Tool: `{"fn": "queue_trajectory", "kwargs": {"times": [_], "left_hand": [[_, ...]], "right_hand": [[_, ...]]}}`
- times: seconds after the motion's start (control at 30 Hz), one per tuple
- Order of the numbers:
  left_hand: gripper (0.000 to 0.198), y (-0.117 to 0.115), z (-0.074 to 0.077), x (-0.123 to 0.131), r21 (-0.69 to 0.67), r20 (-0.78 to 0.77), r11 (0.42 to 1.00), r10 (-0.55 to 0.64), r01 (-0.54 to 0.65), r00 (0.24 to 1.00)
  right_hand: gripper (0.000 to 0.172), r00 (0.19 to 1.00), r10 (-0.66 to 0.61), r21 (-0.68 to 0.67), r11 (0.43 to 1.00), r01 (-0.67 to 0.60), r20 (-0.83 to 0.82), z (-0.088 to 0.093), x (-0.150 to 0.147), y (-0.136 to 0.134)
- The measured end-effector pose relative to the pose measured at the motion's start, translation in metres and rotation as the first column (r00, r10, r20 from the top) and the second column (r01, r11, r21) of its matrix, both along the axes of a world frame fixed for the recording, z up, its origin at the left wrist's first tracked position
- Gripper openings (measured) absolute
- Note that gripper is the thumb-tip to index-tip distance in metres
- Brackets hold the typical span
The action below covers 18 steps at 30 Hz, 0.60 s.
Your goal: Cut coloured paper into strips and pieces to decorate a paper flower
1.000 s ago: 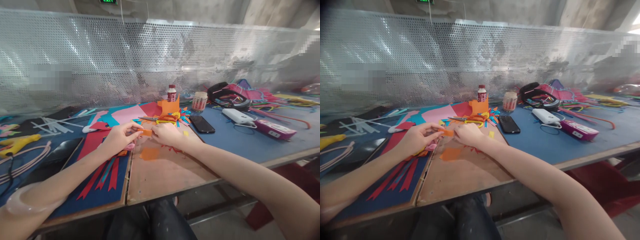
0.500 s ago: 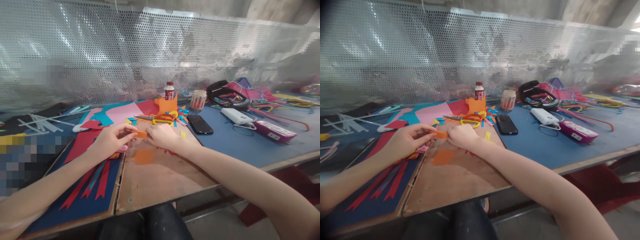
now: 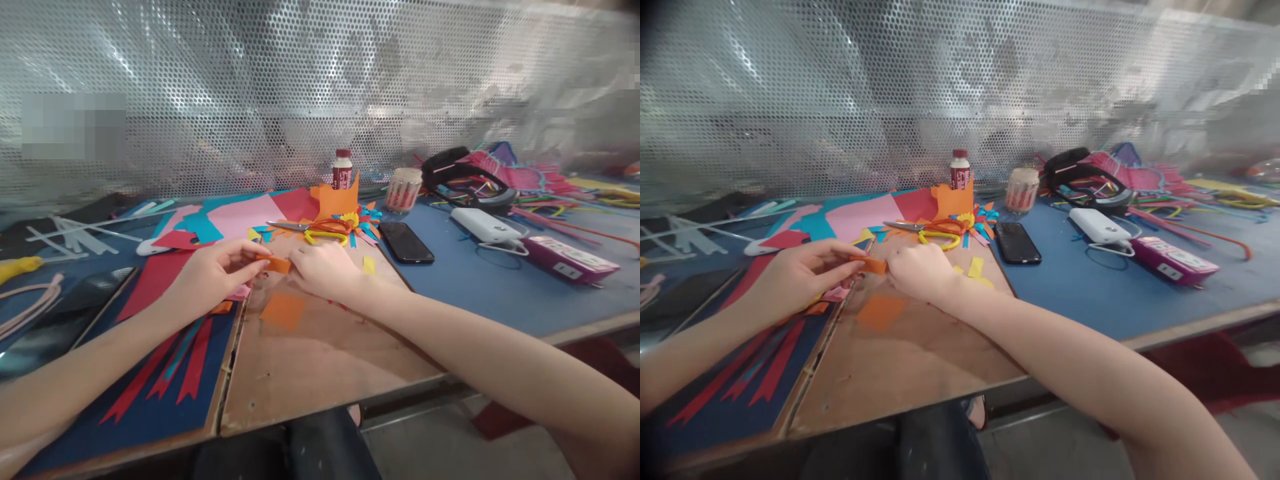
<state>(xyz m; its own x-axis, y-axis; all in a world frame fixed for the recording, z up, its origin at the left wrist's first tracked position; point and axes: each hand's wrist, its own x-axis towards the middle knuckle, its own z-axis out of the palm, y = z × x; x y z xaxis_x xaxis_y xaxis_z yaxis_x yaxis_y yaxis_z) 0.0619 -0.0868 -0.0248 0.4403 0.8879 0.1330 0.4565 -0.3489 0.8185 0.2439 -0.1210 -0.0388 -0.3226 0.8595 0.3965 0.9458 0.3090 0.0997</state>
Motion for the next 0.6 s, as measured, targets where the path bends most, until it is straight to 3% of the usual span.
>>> {"fn": "queue_trajectory", "kwargs": {"times": [0.23,0.6], "left_hand": [[0.024,-0.0024,0.0004,0.0019,0.022,0.038,0.998,0.062,-0.063,0.997],[0.024,0.0032,-0.0034,-0.0014,0.048,0.081,0.999,-0.001,-0.003,0.997]], "right_hand": [[0.025,1.000,0.008,-0.014,1.000,-0.008,0.010,0.0008,0.0012,-0.0005],[0.031,1.000,-0.020,0.047,0.999,0.019,0.023,-0.0008,0.0043,0.0013]]}}
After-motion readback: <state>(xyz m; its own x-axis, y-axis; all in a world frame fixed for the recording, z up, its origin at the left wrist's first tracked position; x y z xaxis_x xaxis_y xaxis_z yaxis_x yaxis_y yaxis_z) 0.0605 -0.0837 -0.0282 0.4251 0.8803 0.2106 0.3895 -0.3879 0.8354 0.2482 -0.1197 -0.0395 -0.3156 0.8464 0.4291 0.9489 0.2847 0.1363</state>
